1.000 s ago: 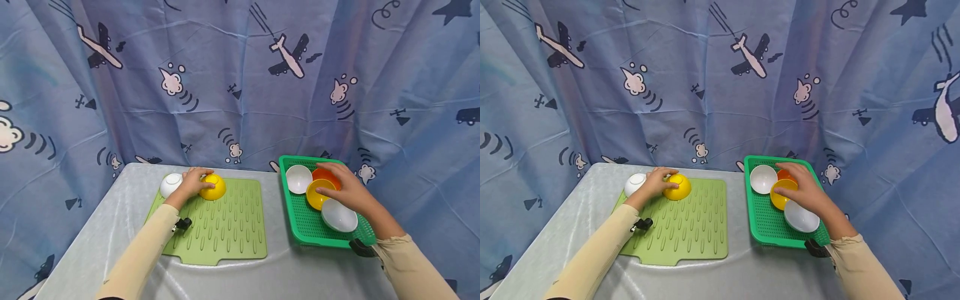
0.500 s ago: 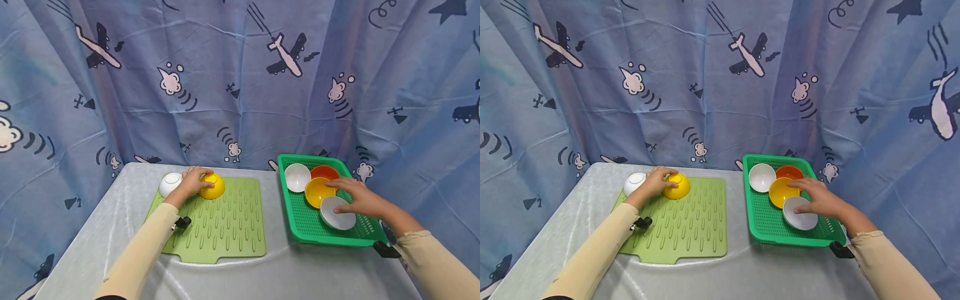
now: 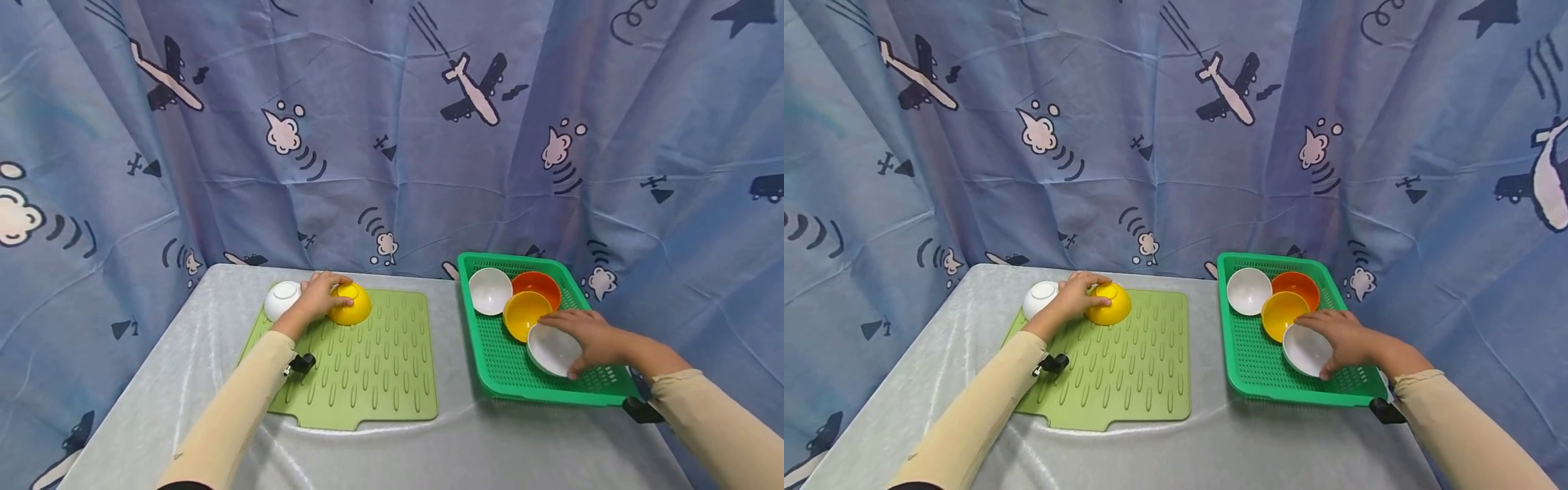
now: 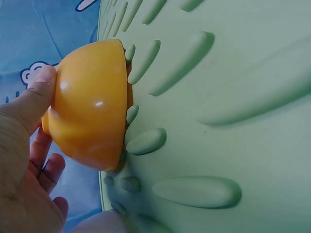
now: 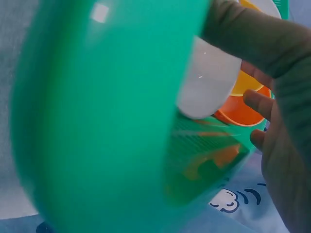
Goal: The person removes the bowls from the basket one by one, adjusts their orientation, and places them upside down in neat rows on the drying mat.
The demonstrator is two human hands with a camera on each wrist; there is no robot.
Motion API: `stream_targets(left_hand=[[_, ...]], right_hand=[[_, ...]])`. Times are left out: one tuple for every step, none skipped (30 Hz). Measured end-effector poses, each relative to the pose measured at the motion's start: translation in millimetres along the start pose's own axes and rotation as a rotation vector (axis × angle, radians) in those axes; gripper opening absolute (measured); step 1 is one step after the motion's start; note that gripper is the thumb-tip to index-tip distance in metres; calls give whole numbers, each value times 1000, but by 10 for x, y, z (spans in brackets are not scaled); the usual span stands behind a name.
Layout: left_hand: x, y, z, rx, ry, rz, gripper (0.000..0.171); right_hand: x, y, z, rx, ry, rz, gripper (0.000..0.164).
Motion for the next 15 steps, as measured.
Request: stream_targets(left_hand=[[-2, -4, -2, 0, 0, 1, 55], [-8, -12, 0, 0, -1, 5, 55], [-13, -18, 0, 2, -4, 8, 55], [-16, -23, 1, 5, -6, 11, 55], [-18, -26, 3, 7, -8, 12, 55], [-20, -27, 5, 11, -9, 14, 55], [-20, -28, 7, 13, -10, 15, 55], [-19, -29, 10, 15, -12, 17, 55], [-16, -28, 11, 17, -14, 18, 55], [-14, -27, 13, 17, -14, 18, 55], [-12, -25, 14, 15, -14, 18, 55], [-10, -20, 14, 16, -14, 19, 55], [-7, -20, 11, 14, -14, 17, 56], [-4, -19, 10, 13, -15, 16, 56], [-1, -18, 9, 11, -16, 14, 56]], right_hand=[[-14, 9, 1, 5, 0, 18, 113], [-28, 18, 2, 7, 0, 35, 116], [-32, 22, 4, 8, -4, 49, 118], [-33, 26, 8, 10, -8, 65, 120], [-32, 27, 12, 8, -18, 80, 121], [-35, 32, 16, 9, -23, 96, 122], [-33, 33, 20, 7, -28, 106, 122], [-35, 36, 21, 4, -34, 115, 122], [-32, 37, 21, 3, -40, 123, 122], [-34, 40, 20, 3, -43, 132, 122], [-39, 43, 17, 1, -46, 135, 121], [-45, 48, 14, 1, -44, 139, 121], [-52, 53, 10, -1, -44, 141, 121], [-60, 58, 7, -4, -45, 146, 121], [-68, 65, 4, -9, -44, 152, 121]])
Point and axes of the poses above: each hand's wrist, its own z-axis away from the middle knuckle, its own y-axis out of the palm, x = y × z, the point moved 6 cm from there along -z, towards the middle knuckle, and after that the axes turned 11 degrees about -y, right-handed, at the moved point
